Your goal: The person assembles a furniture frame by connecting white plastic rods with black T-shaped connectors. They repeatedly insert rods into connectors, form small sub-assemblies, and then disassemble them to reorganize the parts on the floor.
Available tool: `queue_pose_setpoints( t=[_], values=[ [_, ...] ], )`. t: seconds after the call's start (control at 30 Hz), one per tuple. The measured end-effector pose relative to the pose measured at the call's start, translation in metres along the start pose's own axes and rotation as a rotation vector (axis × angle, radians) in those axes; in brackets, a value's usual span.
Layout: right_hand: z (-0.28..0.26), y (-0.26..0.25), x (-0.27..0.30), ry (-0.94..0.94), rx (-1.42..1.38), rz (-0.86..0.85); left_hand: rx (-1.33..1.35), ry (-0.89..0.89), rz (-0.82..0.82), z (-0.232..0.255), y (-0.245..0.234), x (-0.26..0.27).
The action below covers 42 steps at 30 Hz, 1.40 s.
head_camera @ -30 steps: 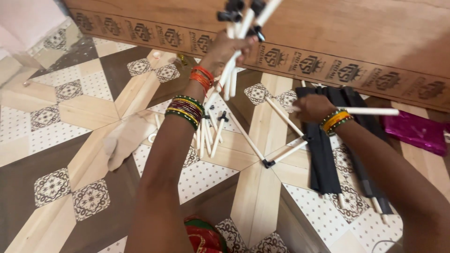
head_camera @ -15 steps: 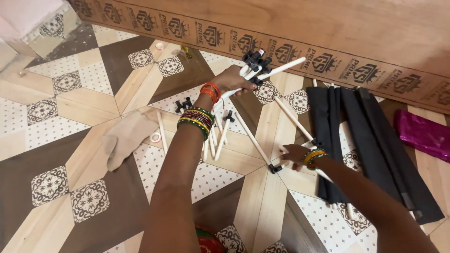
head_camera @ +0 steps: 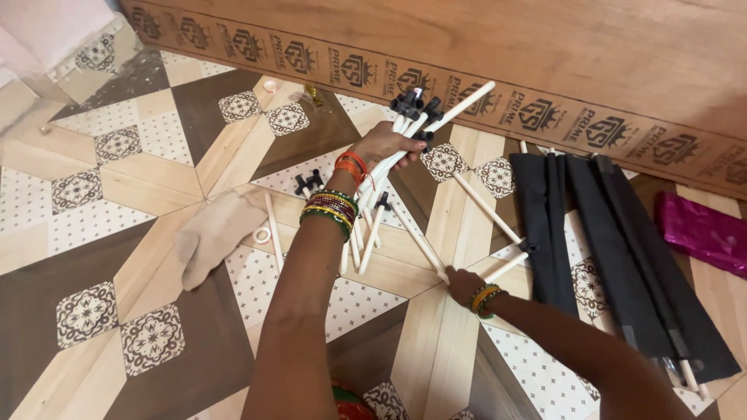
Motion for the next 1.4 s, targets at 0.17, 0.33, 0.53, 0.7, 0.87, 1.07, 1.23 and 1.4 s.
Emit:
queue_pose_setpoints(
  t=[0.17,0.33,0.53,0.7,0.87,1.07,1.23,1.4],
  values=[
    [0.053,0.031,-0.001,-0.001,0.174,-0.01,-0.04,0.015,-0.041,0.009,0.005,0.002],
    [0.111,-0.028,0.05,-0.109,0.598,0.176,-0.046,0.025,-0.072,0.017,0.013,0.007],
    [0.135,-0.131,0.131,-0.145,0.874,0.325,-0.064,0.031,-0.08,0.037,0.035,0.022],
    [0.117,-0.193,0.194,-0.352,1.1,0.399,-0.046,0.175,-0.085,0.071,0.062,0.039],
    [0.118,-0.25,0.225,-0.292,1.176,0.365,0.117,0.254,-0.045,0.092,0.069,0.057],
    [0.086,-0.315,0.269,-0.207,1.243,0.484,0.376,0.243,-0.179,0.094,0.093,0.063],
    [0.05,-0.349,0.3,-0.192,1.197,0.573,0.309,0.321,-0.009,0.093,0.089,0.067],
    [0.057,-0.367,0.315,-0.111,1.307,0.57,0.587,0.373,-0.175,0.059,0.103,0.073]
  ],
)
Point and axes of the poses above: each hand's wrist, its own x-axis away from the middle knuckle, its own y-axis out of the palm, z = x × y, the point moved 10 cm from there along -x, towards the middle knuckle, and after that the axes turned 4 degrees about x, right-handed, at the moved point
